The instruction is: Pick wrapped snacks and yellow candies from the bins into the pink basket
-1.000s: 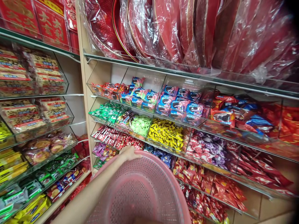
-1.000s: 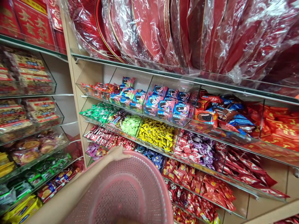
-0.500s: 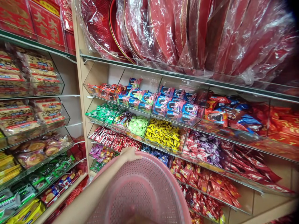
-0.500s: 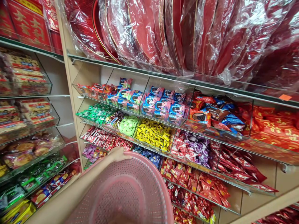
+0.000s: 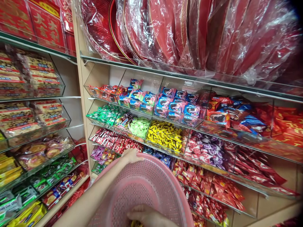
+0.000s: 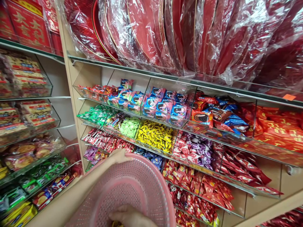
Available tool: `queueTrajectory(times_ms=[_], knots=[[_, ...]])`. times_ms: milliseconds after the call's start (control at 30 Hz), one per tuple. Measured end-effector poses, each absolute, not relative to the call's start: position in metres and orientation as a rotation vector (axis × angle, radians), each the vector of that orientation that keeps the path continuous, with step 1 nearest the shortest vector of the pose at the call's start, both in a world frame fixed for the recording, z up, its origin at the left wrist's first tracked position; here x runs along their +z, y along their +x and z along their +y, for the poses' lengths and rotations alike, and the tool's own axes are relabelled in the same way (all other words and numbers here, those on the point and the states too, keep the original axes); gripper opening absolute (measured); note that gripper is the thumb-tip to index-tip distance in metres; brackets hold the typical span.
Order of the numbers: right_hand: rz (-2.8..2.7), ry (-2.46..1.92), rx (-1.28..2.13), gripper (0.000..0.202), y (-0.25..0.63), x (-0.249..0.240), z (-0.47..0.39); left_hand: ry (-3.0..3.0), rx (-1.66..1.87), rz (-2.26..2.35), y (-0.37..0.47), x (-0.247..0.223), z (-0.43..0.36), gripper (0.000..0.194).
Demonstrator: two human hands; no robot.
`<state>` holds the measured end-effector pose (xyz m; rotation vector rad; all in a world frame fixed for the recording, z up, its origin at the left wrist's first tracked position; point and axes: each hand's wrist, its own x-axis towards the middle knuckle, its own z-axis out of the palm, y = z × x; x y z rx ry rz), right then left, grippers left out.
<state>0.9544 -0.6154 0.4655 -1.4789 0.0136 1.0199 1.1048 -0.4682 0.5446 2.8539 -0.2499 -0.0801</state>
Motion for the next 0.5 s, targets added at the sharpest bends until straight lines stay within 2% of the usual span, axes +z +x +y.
queueTrajectory(times_ms=[100, 233, 500], knots=[[0.161, -1.354, 1.01, 0.033, 0.952, 0.47, -0.61, 2.856, -0.095, -0.251, 1.105, 0.545, -0.469, 0.062], [0.003, -1.361, 1.035, 0.022, 0.946, 0.469, -0.615, 2.851, -0.108, -0.263, 1.105, 0.547, -0.471, 0.057], [-0.557, -1.885, 1.165, 0.031, 0.949, 0.456, -0.62, 2.86, -0.106, -0.256, 1.106, 0.547, -0.471, 0.063]])
